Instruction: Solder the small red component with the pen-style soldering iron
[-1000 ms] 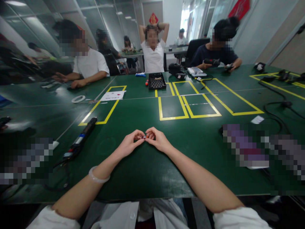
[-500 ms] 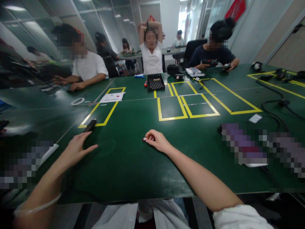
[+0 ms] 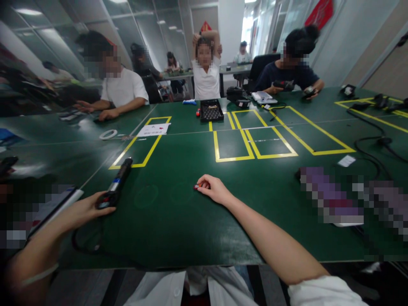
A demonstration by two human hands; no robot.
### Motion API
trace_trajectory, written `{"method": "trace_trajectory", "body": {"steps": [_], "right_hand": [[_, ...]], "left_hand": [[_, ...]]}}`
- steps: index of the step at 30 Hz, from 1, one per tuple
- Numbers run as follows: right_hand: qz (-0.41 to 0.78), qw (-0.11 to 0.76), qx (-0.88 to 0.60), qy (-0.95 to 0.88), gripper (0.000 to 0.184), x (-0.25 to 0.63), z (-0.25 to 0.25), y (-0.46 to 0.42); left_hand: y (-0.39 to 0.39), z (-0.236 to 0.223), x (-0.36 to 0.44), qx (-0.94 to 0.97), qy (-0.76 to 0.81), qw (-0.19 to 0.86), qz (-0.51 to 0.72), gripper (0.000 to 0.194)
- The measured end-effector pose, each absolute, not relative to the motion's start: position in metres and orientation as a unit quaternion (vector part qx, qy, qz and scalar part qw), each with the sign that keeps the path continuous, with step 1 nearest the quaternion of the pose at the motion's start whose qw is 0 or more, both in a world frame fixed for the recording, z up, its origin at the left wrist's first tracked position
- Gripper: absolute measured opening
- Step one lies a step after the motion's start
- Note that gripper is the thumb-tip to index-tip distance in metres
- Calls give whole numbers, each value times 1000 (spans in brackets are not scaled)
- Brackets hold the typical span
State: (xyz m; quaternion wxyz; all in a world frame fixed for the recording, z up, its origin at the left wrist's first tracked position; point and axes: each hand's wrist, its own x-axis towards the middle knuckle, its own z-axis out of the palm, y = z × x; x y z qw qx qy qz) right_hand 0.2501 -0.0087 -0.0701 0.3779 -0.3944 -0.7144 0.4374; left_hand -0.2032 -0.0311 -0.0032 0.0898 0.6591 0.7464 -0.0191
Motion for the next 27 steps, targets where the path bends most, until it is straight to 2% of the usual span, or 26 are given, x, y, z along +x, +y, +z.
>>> {"method": "trace_trajectory", "body": {"steps": [3, 9, 18, 27], "right_hand": [[444, 374, -392, -714, 17, 250, -70, -9], [436, 385, -388, -715, 15, 249, -70, -9], [408, 407, -393, -716, 15, 248, -70, -10], [328, 402, -413, -748, 10, 249, -73, -8]], "left_hand": [[-25, -7, -185, 681, 715, 149, -50, 77], [-22, -3, -102, 703, 696, 112, -88, 66], [-27, 2, 31, 776, 623, 87, -45, 62], [-30, 1, 70, 793, 603, 79, -30, 60]]}}
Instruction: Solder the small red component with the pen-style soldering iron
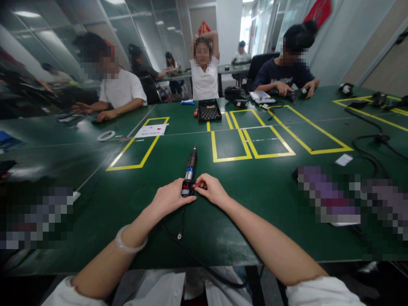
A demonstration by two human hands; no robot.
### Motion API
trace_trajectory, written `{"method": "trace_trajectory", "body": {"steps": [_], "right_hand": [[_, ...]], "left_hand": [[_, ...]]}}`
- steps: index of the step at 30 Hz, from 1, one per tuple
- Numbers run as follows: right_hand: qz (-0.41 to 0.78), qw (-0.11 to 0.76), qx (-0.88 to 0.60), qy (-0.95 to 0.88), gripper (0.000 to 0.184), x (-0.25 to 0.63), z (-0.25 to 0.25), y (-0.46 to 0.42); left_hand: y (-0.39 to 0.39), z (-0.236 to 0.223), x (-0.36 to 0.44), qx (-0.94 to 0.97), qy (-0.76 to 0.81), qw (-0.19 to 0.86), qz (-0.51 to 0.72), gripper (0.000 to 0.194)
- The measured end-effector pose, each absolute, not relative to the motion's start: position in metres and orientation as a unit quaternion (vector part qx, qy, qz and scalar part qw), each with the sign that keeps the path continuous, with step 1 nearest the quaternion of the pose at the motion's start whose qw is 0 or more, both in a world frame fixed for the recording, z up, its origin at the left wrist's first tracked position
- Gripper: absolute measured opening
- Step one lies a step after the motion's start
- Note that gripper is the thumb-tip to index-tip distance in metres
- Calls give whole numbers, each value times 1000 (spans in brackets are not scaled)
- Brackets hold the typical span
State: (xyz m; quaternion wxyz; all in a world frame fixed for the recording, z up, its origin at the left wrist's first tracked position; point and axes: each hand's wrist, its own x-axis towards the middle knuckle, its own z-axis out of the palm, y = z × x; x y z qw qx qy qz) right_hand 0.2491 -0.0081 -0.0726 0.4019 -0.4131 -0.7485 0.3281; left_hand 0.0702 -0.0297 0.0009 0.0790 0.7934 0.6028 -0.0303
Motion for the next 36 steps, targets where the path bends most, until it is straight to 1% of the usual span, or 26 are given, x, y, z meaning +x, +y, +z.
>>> {"method": "trace_trajectory", "body": {"steps": [6, 10, 13, 16, 21, 25, 30, 33, 36], "right_hand": [[302, 388, -407, -769, 9, 245, -65, -12], [275, 388, -410, -778, 5, 244, -63, -13], [280, 374, -419, -779, 7, 244, -64, -15], [270, 358, -428, -785, 11, 244, -64, -17], [277, 357, -437, -778, 17, 242, -62, -22], [300, 358, -412, -782, 27, 242, -60, -26], [306, 334, -377, -808, 40, 242, -59, -29], [314, 326, -363, -814, 39, 243, -58, -28], [320, 332, -366, -808, 32, 245, -58, -25]], "left_hand": [[-33, -4, 68, 795, 602, 70, -16, 60], [-36, -10, 67, 798, 601, 47, -2, 68], [-37, -15, 66, 800, 598, 40, 12, 74], [-36, -19, 65, 806, 591, 39, 21, 76], [-34, -21, 67, 802, 595, 32, 34, 72], [-32, -18, 68, 792, 609, 22, 30, 67], [-31, -15, 52, 794, 608, 26, 18, 62], [-34, -15, 30, 790, 613, 17, 9, 64], [-40, -15, -1, 777, 630, 6, -4, 66]]}}
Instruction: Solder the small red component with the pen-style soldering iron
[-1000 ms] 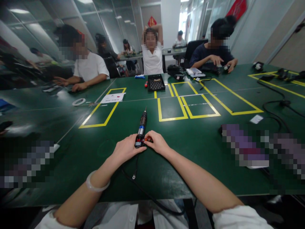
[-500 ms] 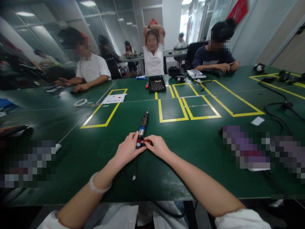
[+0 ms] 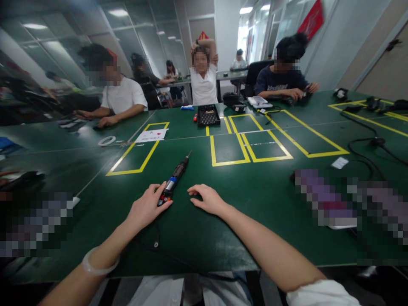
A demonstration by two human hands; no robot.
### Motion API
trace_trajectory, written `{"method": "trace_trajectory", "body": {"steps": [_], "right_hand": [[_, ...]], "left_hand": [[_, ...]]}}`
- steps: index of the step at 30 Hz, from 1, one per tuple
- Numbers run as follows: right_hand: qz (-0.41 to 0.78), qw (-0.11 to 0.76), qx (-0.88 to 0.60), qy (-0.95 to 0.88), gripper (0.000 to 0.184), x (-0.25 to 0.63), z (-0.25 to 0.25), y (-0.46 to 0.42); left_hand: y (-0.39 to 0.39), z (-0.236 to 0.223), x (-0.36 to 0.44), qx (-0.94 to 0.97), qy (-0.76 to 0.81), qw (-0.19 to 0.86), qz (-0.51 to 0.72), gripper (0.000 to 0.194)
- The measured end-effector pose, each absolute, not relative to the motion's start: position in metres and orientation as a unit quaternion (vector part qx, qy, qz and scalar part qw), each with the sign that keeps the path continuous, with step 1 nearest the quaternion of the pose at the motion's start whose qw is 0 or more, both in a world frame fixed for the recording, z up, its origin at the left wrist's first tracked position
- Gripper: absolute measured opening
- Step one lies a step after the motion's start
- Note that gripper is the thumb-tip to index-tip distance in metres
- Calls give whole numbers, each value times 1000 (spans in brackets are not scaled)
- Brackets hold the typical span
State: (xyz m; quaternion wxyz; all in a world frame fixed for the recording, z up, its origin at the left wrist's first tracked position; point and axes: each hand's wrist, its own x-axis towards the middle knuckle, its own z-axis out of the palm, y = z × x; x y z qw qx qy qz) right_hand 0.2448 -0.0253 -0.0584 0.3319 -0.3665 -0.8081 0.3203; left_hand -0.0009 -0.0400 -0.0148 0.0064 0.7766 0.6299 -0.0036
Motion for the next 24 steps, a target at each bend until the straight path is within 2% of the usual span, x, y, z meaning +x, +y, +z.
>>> {"method": "trace_trajectory", "body": {"steps": [6, 12, 18, 21, 24], "right_hand": [[321, 335, -366, -807, 19, 246, -61, -22], [315, 332, -372, -807, 15, 245, -63, -21], [312, 326, -372, -811, 13, 245, -61, -23], [310, 324, -374, -812, 13, 245, -60, -23], [308, 325, -375, -812, 13, 245, -60, -23]], "left_hand": [[-46, -18, -87, 738, 675, 12, -15, 71], [-43, -26, -181, 703, 710, 40, -2, 77], [-43, -19, -217, 685, 726, 52, 8, 80], [-48, -13, -208, 699, 715, -10, 14, 70], [-54, -8, -197, 725, 684, -81, 5, 41]]}}
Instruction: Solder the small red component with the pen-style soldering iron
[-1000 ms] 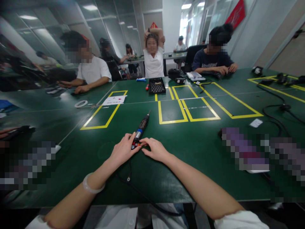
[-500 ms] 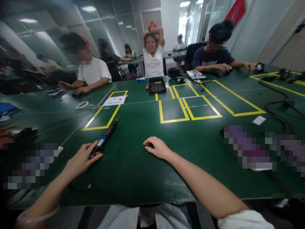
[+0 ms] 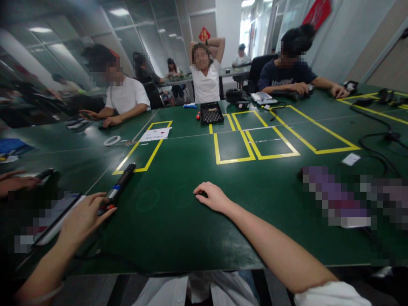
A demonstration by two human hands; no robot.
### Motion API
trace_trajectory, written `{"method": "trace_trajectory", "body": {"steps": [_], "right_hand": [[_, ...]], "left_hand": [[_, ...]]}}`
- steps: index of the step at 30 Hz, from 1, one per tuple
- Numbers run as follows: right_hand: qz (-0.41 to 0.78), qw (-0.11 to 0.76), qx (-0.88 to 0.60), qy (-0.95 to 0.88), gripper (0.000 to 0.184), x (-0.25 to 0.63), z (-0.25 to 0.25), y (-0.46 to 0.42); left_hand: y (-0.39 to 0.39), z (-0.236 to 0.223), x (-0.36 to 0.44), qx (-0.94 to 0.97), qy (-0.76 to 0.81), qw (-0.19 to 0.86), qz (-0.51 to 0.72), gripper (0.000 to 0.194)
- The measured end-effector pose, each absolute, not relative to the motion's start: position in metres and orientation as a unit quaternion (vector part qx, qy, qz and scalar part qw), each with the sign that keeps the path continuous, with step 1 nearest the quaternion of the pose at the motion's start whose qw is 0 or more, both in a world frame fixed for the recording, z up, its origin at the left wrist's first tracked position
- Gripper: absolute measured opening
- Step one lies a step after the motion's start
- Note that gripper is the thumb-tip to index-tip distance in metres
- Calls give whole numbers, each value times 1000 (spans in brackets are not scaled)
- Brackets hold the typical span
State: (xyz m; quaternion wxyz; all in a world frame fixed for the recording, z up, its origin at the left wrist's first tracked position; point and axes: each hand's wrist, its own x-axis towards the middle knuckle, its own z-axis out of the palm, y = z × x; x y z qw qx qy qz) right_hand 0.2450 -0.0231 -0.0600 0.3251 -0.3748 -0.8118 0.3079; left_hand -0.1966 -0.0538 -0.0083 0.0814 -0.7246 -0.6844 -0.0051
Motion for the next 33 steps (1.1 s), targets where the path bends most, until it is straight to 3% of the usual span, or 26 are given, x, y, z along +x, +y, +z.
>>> {"method": "trace_trajectory", "body": {"steps": [2, 6, 12, 16, 20, 25, 33], "right_hand": [[307, 326, -375, -812, 13, 245, -60, -23], [306, 326, -377, -811, 13, 244, -62, -21], [334, 339, -370, -798, 13, 244, -66, -20], [412, 370, -366, -748, 13, 246, -68, -17], [524, 406, -342, -666, 26, 247, -70, -14], [595, 413, -283, -628, 24, 245, -69, -13], [572, 444, -335, -603, 30, 247, -71, -8]], "left_hand": [[-57, -4, -188, -725, -680, 110, 3, 32], [-57, 11, -155, -712, -692, 101, -71, 34], [-38, 17, -48, -720, -587, -235, -287, 39], [-15, 7, 16, -722, -474, -411, -291, 40], [-1, -7, 48, -681, -406, -561, -239, 49], [1, -26, 59, -641, -390, -622, -223, 55], [0, -39, 58, -563, -414, -661, -271, 32]]}}
